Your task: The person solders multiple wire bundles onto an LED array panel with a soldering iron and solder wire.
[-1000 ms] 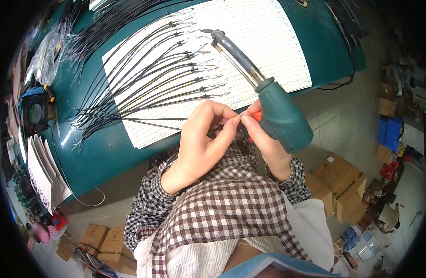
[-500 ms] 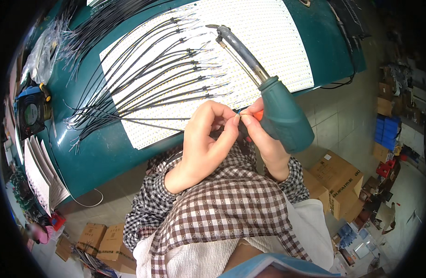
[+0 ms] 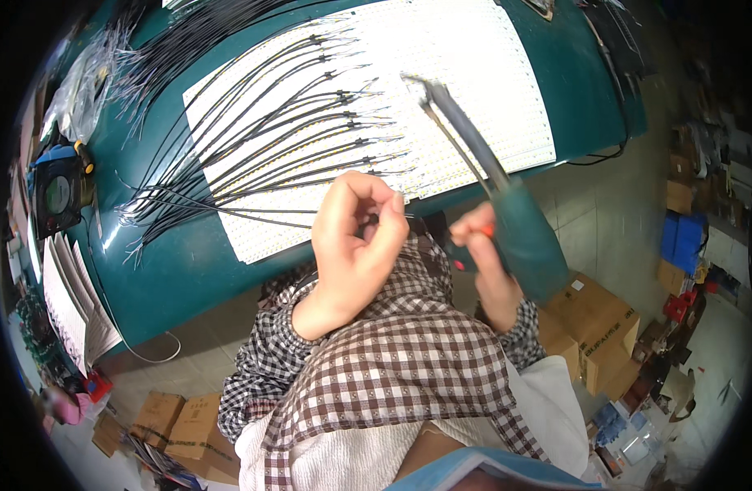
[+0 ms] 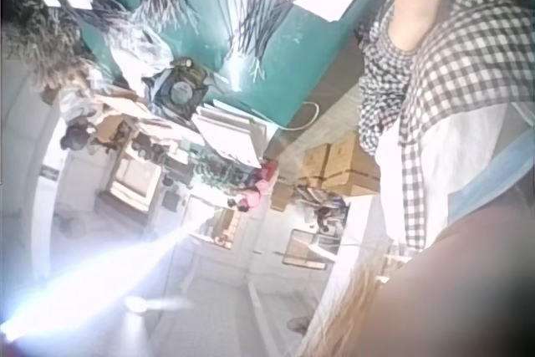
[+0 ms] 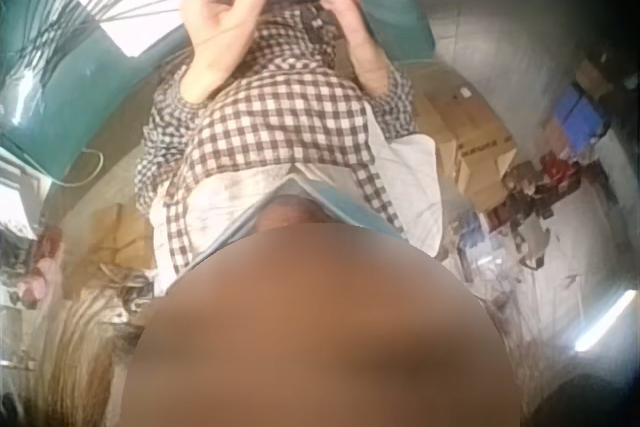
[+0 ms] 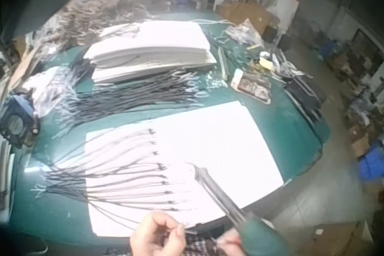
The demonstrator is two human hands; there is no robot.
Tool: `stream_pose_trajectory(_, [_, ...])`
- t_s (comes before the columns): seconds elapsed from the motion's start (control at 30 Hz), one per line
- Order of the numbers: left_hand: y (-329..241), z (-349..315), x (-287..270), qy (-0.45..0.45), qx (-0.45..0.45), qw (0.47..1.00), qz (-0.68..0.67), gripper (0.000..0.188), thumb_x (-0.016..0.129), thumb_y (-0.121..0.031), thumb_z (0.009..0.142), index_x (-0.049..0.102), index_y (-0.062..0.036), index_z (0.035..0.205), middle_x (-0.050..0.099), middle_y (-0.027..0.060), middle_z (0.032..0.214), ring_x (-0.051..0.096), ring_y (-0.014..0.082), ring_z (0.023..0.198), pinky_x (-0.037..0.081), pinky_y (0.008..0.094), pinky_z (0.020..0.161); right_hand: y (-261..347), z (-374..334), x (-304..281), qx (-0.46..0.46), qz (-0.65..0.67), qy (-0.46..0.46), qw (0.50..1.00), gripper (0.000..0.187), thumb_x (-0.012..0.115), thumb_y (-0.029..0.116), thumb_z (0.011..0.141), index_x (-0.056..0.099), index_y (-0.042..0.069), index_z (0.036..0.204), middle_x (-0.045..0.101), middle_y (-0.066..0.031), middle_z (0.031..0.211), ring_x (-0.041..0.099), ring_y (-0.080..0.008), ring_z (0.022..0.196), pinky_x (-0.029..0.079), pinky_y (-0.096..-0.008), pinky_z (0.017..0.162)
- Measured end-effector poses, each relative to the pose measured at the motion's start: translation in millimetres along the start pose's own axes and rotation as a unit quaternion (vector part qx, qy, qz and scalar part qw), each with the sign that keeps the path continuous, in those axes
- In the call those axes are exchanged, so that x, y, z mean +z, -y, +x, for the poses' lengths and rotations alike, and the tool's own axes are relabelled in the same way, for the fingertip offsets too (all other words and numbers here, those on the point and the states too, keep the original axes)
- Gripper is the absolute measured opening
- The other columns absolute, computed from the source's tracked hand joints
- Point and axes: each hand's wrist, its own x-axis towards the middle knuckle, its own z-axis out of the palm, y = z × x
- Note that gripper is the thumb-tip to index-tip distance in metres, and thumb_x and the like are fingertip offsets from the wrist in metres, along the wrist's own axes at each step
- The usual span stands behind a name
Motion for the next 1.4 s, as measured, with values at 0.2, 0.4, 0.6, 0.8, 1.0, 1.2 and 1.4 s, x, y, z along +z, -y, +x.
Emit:
stream_pose_trajectory(0.2, [-2, 11, -5, -0.006, -0.008, 0.999, 0.032, 0.01, 0.061, 0.0, 0.085, 0.051, -0.0026, 0.086, 0.052, -0.0021, 0.076, 0.045, 0.0022, 0.064, 0.036, 0.0163, 0.054, 3, -53, -30, -0.029, 0.104, -0.002, 0.994, 0.048, 0.068, 0.0, 0.081, 0.045, -0.005, 0.123, 0.067, -0.0139, 0.095, 0.066, -0.0208, 0.088, 0.054, -0.0308, 0.078])
stream_pose_trajectory(0.4, [-2, 12, -3, 0.009, -0.003, 0.999, 0.053, 0.007, 0.058, -0.002, 0.091, 0.05, -0.0032, 0.09, 0.049, -0.0042, 0.075, 0.041, 0.0013, 0.063, 0.034, 0.0175, 0.056, -5, -63, -46, -0.019, 0.013, 0.074, 0.997, 0.06, 0.072, 0.003, 0.077, 0.04, -0.006, 0.128, 0.068, -0.016, 0.091, 0.069, -0.0241, 0.085, 0.055, -0.0335, 0.076])
stream_pose_trajectory(0.6, [-1, 12, -1, 0.011, -0.004, 0.998, 0.057, 0.007, 0.058, -0.001, 0.09, 0.051, -0.003, 0.089, 0.049, -0.004, 0.076, 0.042, 0.0012, 0.063, 0.035, 0.0174, 0.057, -8, -65, -43, 0.025, 0.026, 0.055, 0.998, 0.06, 0.072, 0.001, 0.076, 0.04, -0.008, 0.127, 0.068, -0.0182, 0.093, 0.069, -0.0249, 0.086, 0.056, -0.035, 0.078])
stream_pose_trajectory(0.8, [2, 12, -2, 0.009, 0.023, 0.995, 0.098, 0.008, 0.058, -0.001, 0.09, 0.051, -0.0027, 0.088, 0.05, -0.0031, 0.076, 0.043, 0.0014, 0.064, 0.036, 0.0172, 0.057, -14, -68, -45, -0.007, -0.004, 0.076, 0.997, 0.062, 0.071, -0.004, 0.074, 0.039, -0.008, 0.127, 0.067, -0.0182, 0.094, 0.069, -0.025, 0.086, 0.056, -0.0352, 0.078])
stream_pose_trajectory(1.0, [9, 12, -3, 0.002, 0.035, 0.995, 0.098, 0.01, 0.062, 0.0, 0.083, 0.052, -0.0014, 0.084, 0.055, 0.0011, 0.076, 0.048, 0.0043, 0.064, 0.039, 0.0177, 0.054, -9, -65, -40, 0.014, -0.025, 0.063, 0.998, 0.057, 0.071, -0.004, 0.074, 0.044, -0.009, 0.123, 0.067, -0.0178, 0.092, 0.069, -0.0247, 0.083, 0.057, -0.035, 0.077])
stream_pose_trajectory(1.2, [5, 12, 0, 0.0, 0.052, 0.986, 0.157, 0.011, 0.063, 0.001, 0.081, 0.052, -0.0021, 0.083, 0.055, 0.0041, 0.074, 0.051, 0.0075, 0.06, 0.041, 0.0204, 0.051, -4, -67, -40, 0.009, 0.103, -0.017, 0.994, 0.052, 0.071, 0.006, 0.08, 0.045, -0.009, 0.122, 0.065, -0.0194, 0.098, 0.067, -0.0262, 0.09, 0.057, -0.0364, 0.077])
stream_pose_trajectory(1.4, [20, 13, 5, 0.012, 0.199, 0.912, 0.359, 0.022, 0.068, 0.001, 0.068, 0.052, -0.0055, 0.081, 0.053, 0.0074, 0.081, 0.055, 0.024, 0.068, 0.045, 0.0333, 0.055, -4, -75, -41, 0.061, 0.118, -0.086, 0.987, 0.054, 0.071, 0.012, 0.082, 0.044, -0.008, 0.124, 0.064, -0.0196, 0.101, 0.065, -0.0298, 0.096, 0.056, -0.0397, 0.082])
